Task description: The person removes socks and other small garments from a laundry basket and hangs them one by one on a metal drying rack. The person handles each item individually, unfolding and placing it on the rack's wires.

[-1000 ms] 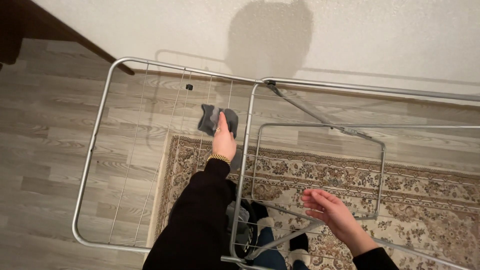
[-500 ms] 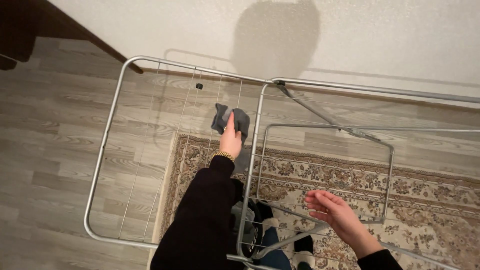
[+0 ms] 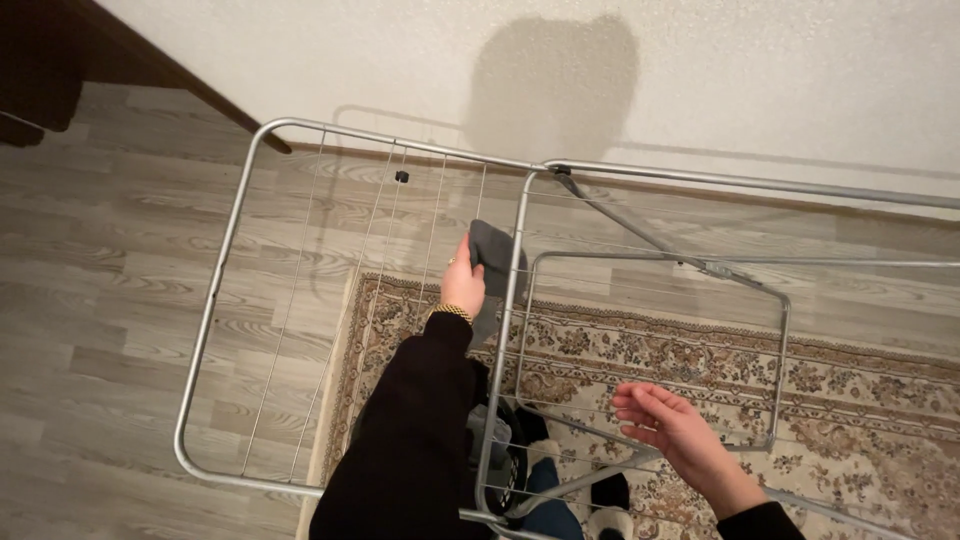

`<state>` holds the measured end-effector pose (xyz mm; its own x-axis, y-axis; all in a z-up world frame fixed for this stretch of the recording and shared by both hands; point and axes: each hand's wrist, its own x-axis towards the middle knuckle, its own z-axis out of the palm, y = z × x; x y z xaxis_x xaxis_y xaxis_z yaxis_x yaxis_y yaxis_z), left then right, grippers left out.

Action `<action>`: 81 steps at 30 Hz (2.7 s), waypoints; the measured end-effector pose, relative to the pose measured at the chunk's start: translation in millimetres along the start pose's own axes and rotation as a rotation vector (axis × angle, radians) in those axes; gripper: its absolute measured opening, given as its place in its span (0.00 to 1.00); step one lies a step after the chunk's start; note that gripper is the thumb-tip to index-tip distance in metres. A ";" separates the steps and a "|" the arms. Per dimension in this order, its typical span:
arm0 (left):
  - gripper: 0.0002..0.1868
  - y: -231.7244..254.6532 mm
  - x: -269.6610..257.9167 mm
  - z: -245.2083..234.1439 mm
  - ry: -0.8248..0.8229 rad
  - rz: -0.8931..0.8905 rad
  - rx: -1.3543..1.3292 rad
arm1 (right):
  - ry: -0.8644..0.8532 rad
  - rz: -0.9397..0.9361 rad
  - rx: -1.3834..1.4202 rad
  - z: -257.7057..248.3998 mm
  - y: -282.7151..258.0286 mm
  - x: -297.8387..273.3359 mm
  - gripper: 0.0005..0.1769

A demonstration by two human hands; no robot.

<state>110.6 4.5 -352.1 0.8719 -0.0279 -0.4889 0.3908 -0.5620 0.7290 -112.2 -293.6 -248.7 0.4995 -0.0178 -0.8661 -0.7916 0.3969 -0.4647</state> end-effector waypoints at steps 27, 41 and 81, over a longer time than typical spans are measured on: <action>0.38 -7.0 -93.0 8.6 0.286 0.253 0.106 | -0.146 -0.068 -0.072 -38.5 15.4 -29.4 0.18; 0.28 -9.4 -270.7 24.5 0.521 0.272 -0.088 | -0.245 -0.071 -0.202 -95.5 65.4 -77.8 0.18; 0.34 -327.9 -381.7 134.5 0.761 -0.587 -1.538 | -0.382 -0.002 -0.462 -87.0 139.1 -109.1 0.17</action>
<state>-390.0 88.3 -469.0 0.2925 0.4620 -0.8373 0.1729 0.8356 0.5214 -307.5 -316.3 -234.9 0.5245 0.3468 -0.7776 -0.8189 -0.0446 -0.5722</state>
